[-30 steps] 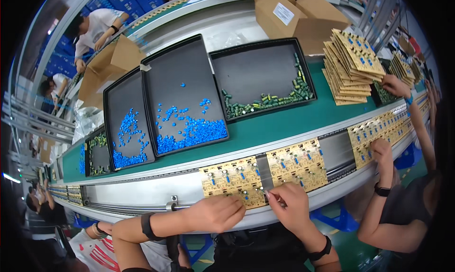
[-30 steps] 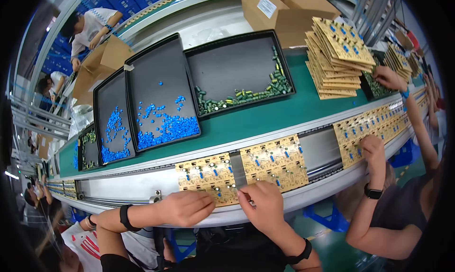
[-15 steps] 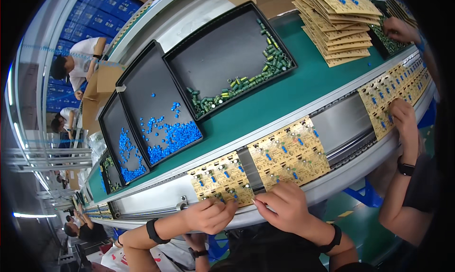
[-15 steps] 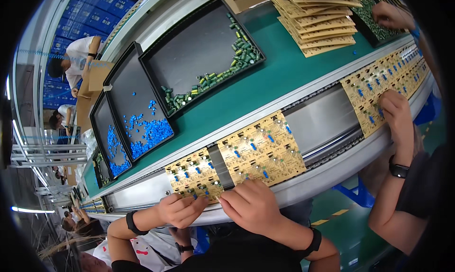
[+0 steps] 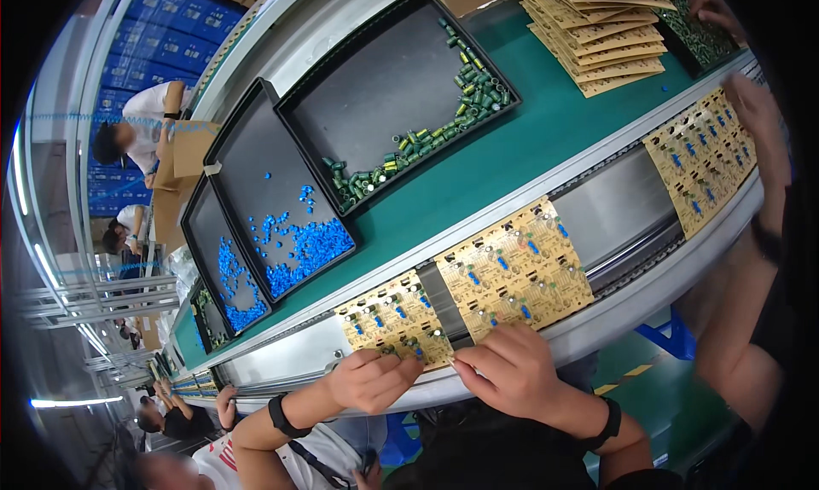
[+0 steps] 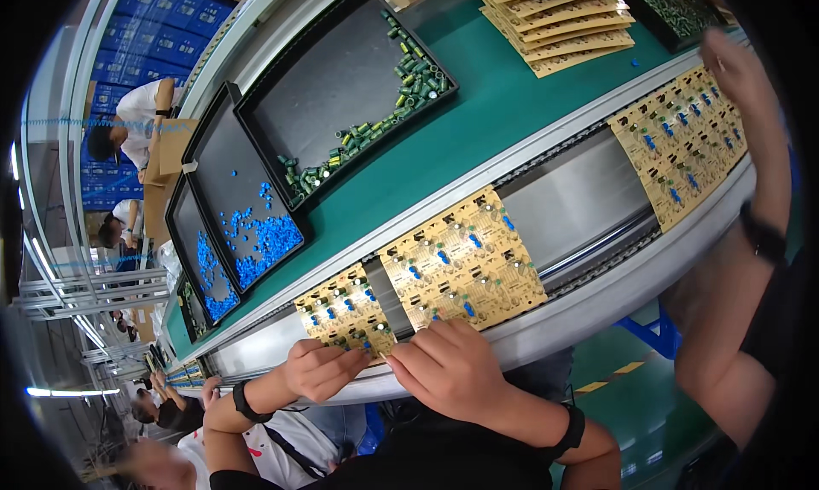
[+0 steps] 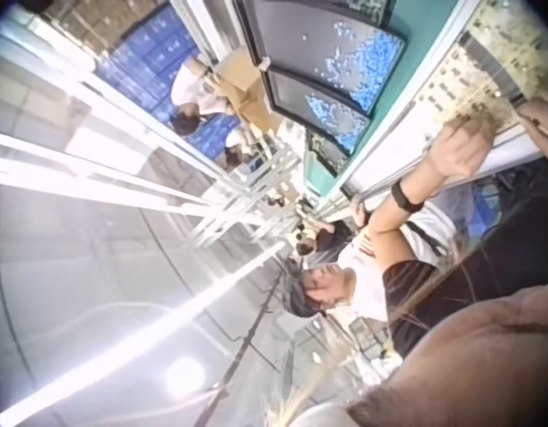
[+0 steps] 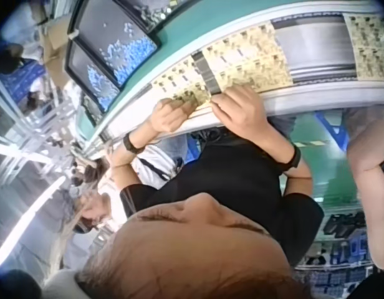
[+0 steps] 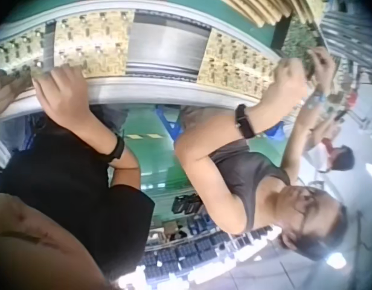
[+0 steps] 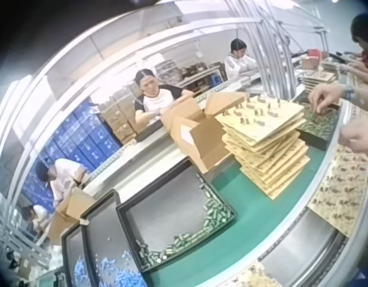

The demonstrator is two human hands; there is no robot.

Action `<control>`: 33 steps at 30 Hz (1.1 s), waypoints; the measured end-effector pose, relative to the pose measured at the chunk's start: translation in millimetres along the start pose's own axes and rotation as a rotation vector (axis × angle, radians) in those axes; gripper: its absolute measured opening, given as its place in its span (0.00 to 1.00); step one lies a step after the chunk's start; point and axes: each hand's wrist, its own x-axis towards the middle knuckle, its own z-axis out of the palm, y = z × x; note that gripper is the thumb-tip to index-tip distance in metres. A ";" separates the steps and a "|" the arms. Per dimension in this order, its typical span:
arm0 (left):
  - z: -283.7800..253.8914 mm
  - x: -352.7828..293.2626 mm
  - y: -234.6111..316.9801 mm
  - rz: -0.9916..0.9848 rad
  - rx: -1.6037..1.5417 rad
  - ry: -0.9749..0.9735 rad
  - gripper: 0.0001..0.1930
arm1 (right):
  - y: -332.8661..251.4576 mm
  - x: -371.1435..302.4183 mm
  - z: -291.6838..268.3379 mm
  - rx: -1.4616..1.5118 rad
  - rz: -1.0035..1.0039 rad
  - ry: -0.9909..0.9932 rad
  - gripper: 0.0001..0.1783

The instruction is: Manually placing electronic components onto circuit board panels at an assembly line station.

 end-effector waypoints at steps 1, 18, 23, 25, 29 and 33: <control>1.8 -0.3 -1.5 -0.006 -0.025 0.016 0.11 | 0.2 -0.2 0.1 0.001 -0.002 -0.006 0.09; -1.2 0.4 -3.4 -0.212 -0.210 -0.037 0.14 | -0.3 5.2 -5.2 -0.021 0.007 -0.050 0.08; -21.4 -14.9 3.7 -0.310 -0.164 -0.193 0.16 | -2.6 10.7 -4.3 -0.044 -0.052 -0.089 0.07; -33.0 -27.9 11.7 -0.392 -0.127 -0.189 0.14 | -4.5 8.6 -3.8 -0.007 0.015 -0.052 0.07; -59.2 -77.3 38.4 -0.717 -0.056 -0.346 0.08 | -9.5 6.3 -0.1 -0.008 0.009 -0.108 0.07; -83.4 -135.9 66.8 -1.077 0.142 -0.522 0.08 | -14.2 0.0 -1.7 -0.013 0.034 -0.185 0.07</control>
